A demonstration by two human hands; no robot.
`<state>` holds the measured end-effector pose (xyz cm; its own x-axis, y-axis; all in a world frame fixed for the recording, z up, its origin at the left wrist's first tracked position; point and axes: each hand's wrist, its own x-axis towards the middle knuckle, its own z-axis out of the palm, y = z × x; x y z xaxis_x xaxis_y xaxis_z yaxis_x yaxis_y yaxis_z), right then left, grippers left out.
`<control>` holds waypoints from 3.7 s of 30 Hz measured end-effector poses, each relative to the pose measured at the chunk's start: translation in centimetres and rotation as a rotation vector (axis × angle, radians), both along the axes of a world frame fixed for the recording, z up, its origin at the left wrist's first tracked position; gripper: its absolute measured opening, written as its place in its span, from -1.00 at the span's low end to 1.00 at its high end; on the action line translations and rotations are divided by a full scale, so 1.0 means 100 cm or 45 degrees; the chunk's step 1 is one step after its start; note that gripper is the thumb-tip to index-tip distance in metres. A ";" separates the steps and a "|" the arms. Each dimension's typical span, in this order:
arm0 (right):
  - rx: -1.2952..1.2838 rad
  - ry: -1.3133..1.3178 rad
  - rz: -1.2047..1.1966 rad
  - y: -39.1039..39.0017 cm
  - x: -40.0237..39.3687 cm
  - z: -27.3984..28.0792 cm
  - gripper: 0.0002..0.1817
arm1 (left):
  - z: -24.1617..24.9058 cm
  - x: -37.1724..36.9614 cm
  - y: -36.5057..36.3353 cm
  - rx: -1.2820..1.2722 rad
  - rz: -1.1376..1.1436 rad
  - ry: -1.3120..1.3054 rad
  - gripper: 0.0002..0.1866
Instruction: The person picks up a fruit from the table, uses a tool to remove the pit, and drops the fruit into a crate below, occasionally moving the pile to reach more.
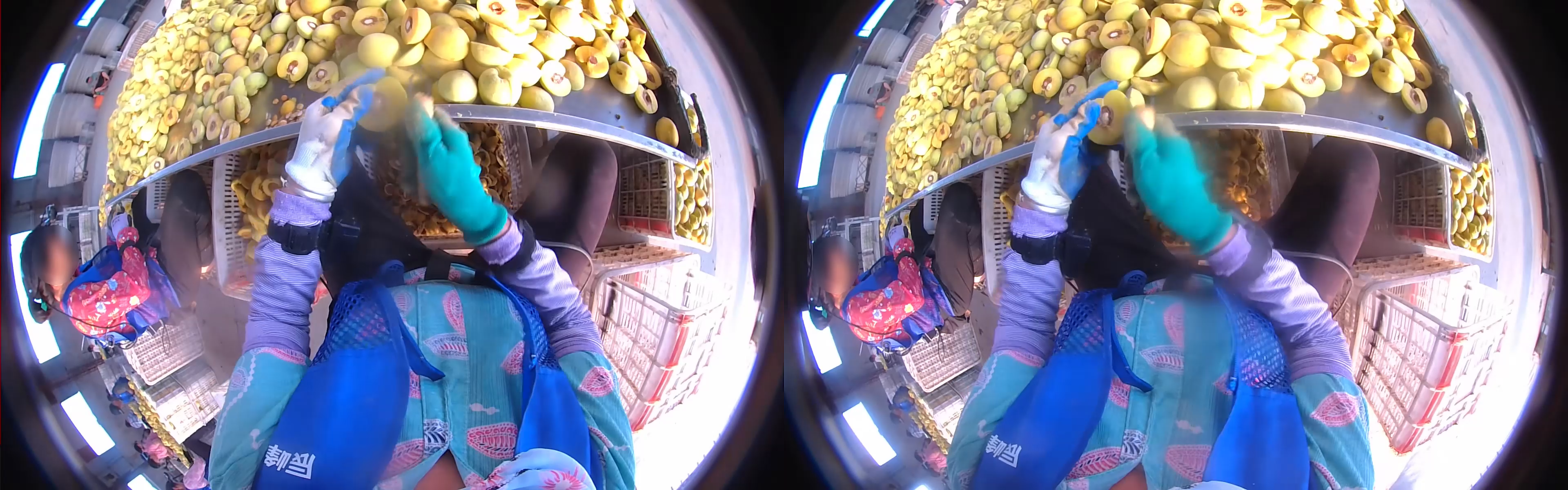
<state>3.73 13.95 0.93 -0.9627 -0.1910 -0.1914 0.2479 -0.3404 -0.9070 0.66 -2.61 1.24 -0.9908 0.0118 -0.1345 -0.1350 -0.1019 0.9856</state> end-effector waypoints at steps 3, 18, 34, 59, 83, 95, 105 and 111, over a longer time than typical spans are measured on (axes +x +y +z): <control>0.293 0.207 -0.005 -0.004 0.023 -0.008 -0.71 | -0.027 0.001 -0.004 -0.235 -0.089 0.329 -0.64; 0.199 0.171 0.093 -0.001 0.021 -0.023 -0.51 | -0.011 0.012 0.028 -0.181 -0.027 0.515 -0.50; -0.037 -0.196 0.213 -0.009 0.025 0.001 -0.59 | -0.005 0.005 0.052 0.327 0.293 0.153 -0.85; -0.177 -0.538 0.323 -0.006 0.029 0.018 -0.44 | -0.006 -0.016 0.032 0.007 -0.151 -0.026 -0.70; -0.893 -0.778 0.713 0.013 0.036 -0.006 -0.52 | -0.013 -0.021 0.027 -0.221 -0.799 -0.033 -0.61; -1.052 -0.823 0.826 0.018 0.020 0.001 -0.51 | -0.007 0.002 0.043 0.520 -0.223 -0.250 -0.54; -1.432 -0.888 0.865 0.047 0.018 -0.050 -0.53 | -0.022 0.060 -0.104 -0.698 0.460 -0.085 -0.47; -0.403 -0.988 0.551 0.026 0.026 -0.041 -0.56 | 0.026 -0.049 -0.090 -1.618 0.243 -0.056 -0.41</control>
<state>6.28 16.50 -3.22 -0.4211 -0.6548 -0.6276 0.9064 -0.2797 -0.3165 -4.20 -11.57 3.82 -0.9572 -0.2887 0.0208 -0.2567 0.8799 0.3998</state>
